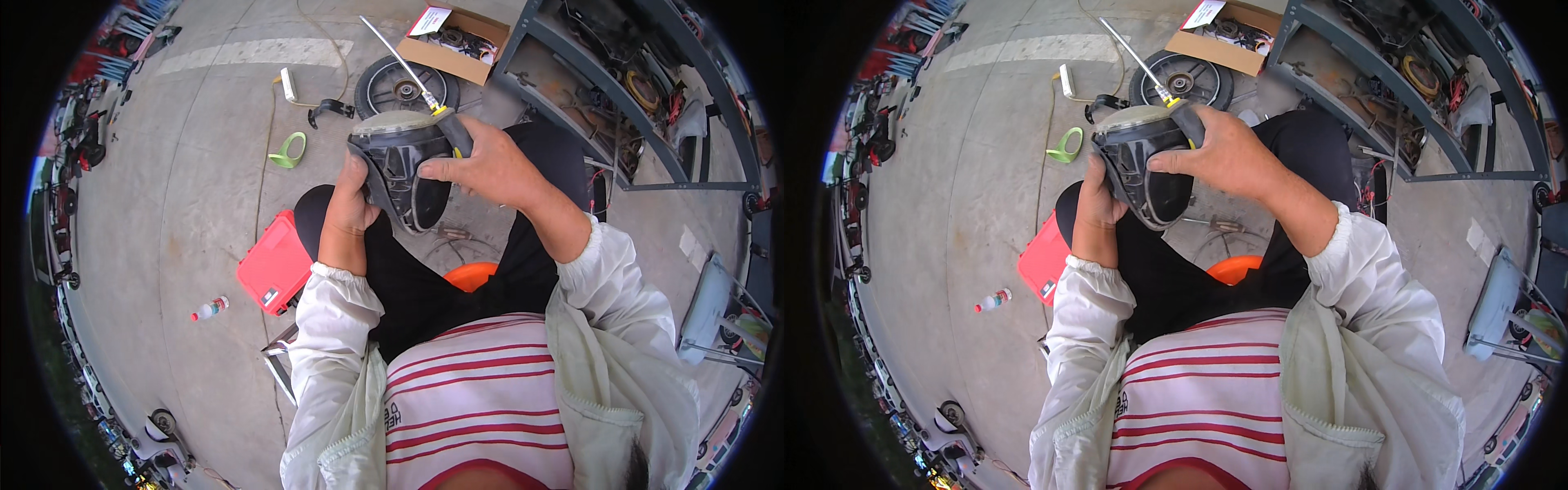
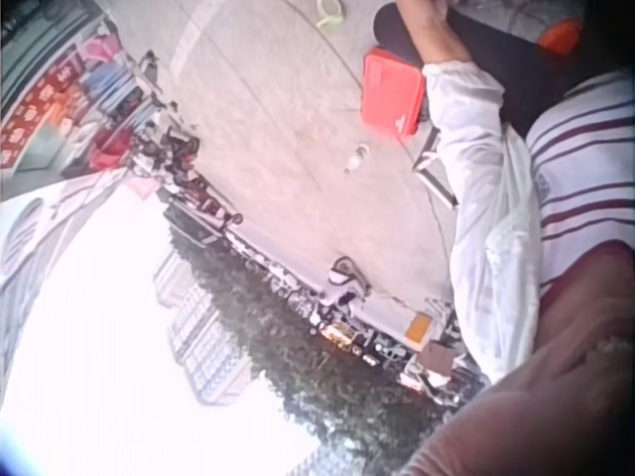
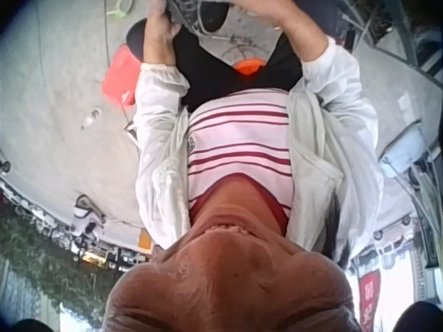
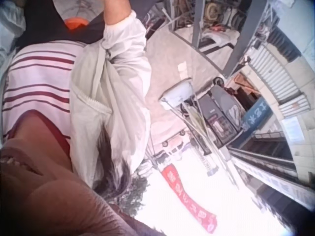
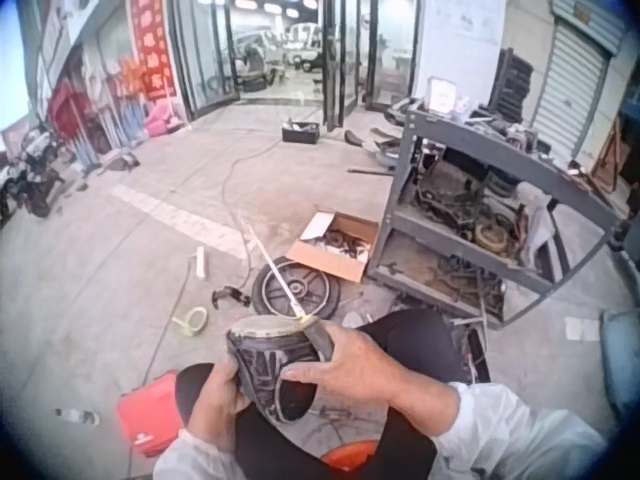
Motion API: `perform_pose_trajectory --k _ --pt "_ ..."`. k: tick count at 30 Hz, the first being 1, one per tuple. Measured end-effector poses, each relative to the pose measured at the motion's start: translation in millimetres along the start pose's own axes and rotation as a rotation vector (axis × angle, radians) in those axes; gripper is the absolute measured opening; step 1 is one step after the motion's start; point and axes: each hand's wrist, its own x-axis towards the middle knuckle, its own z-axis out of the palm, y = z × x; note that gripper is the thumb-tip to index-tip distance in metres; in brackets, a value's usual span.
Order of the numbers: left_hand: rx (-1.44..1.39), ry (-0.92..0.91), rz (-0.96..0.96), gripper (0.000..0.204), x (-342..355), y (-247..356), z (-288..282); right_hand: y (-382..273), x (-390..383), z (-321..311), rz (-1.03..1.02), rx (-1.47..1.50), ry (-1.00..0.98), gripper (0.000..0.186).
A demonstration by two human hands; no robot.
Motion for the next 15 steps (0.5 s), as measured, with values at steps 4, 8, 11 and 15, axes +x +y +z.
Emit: perform_pose_trajectory --k 4,8,11,15 --pt "-0.16 -0.042 -0.148 0.07 2 -2 -5 17 -2 -8 0.088 0.166 -0.085 0.071" --pt "-0.198 -0.002 -0.274 0.07 8 -3 2 31 -10 -8 0.25 0.592 -0.191 0.068" --pt "-0.118 0.074 -0.294 0.069 9 0 17 40 -17 -1 0.281 0.696 -0.159 0.065" --pt "0.242 0.276 -0.162 0.063 11 -6 25 65 -15 10 0.321 0.761 -0.107 0.072"
